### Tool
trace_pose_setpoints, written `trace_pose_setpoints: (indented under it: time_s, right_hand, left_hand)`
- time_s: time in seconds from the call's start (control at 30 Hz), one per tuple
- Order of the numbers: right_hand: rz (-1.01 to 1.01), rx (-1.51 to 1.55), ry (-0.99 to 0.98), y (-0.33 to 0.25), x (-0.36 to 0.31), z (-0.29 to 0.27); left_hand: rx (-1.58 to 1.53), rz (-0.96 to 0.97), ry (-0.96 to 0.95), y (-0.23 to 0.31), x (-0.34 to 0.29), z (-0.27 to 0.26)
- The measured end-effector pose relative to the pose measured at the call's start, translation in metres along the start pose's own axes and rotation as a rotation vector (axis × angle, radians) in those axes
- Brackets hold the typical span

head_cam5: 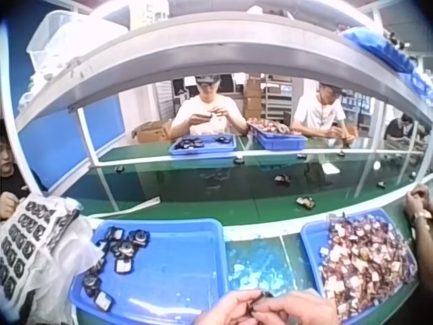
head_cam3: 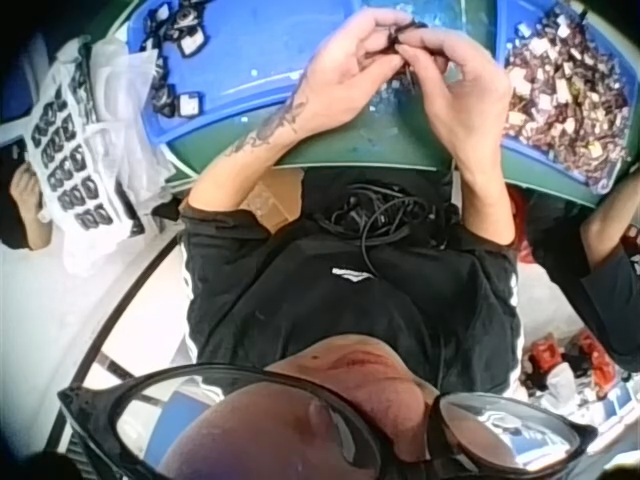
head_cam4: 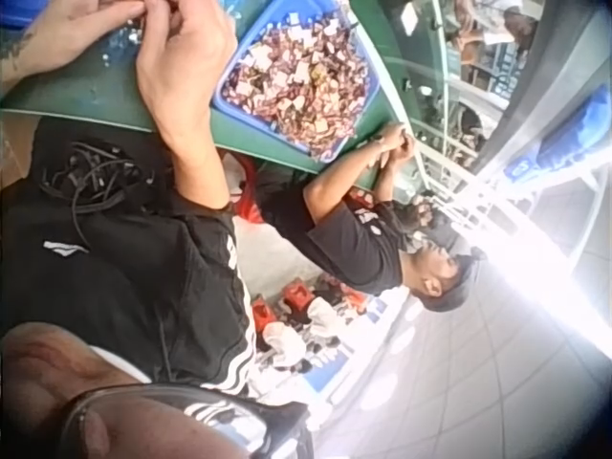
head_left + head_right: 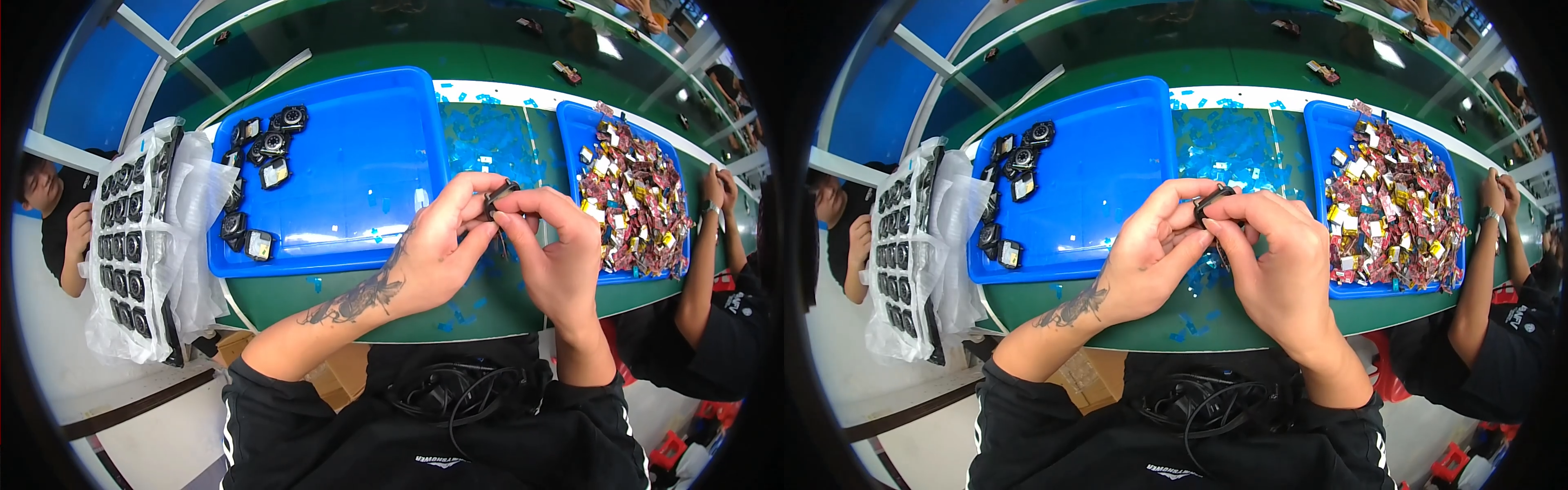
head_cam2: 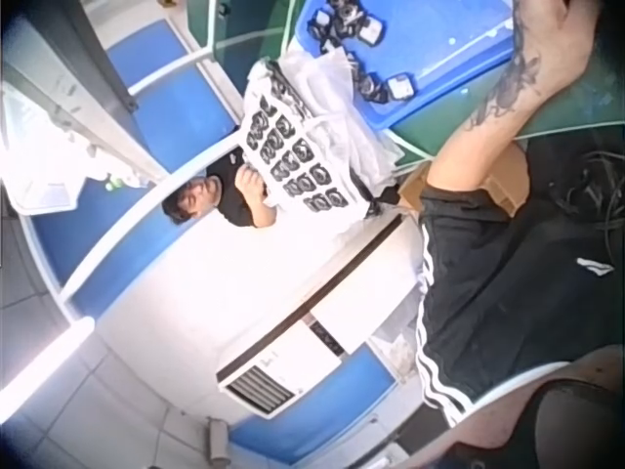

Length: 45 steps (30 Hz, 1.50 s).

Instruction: The recorder is assembling small electronic components, specifically attaching small colorful wires or parts to a black housing unit.

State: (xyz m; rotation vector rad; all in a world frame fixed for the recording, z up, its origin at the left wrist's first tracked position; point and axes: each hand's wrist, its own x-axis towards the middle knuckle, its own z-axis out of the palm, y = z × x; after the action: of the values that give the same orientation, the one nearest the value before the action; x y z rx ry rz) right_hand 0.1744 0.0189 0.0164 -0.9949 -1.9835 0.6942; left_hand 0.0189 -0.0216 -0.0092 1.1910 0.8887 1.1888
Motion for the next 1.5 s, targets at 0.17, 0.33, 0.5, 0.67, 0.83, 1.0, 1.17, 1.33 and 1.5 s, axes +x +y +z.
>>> trace_pose_setpoints:
  time_s: [0.17,0.33,0.5,0.67,0.83,1.0,1.17,1.33,1.5]
  right_hand:
    - [0.003,-0.03,0.013,0.004,0.001,-0.001]
    - [0.121,-0.074,-0.011,0.003,0.001,-0.007]
    - [0.141,0.41,0.101,0.015,-0.001,-0.004]
    - [0.014,0.161,-0.134,0.006,-0.019,-0.017]
    - [0.322,0.575,-0.001,0.002,-0.019,-0.016]
    - [0.356,0.784,-0.081,0.005,-0.022,-0.021]
    - [0.348,0.894,-0.118,0.011,-0.023,-0.022]
    - [0.444,1.0,-0.11,0.019,-0.024,-0.02]
    - [0.577,1.138,-0.194,0.025,-0.025,-0.027]
  left_hand:
    - [0.041,-0.008,-0.018,0.002,0.0,0.002]
    - [0.077,0.024,-0.024,0.001,-0.002,0.0]
    - [-0.083,-0.048,0.043,0.003,0.004,0.001]
    - [-0.198,0.017,0.112,0.002,0.005,0.003]
    - [0.261,0.245,0.074,0.008,0.001,-0.003]
    - [0.684,0.485,0.132,0.014,0.0,-0.001]
    - [0.824,0.536,0.138,0.011,0.0,-0.003]
    - [0.63,0.286,0.114,0.01,-0.002,-0.004]
    - [0.506,0.276,0.033,0.007,0.0,-0.005]
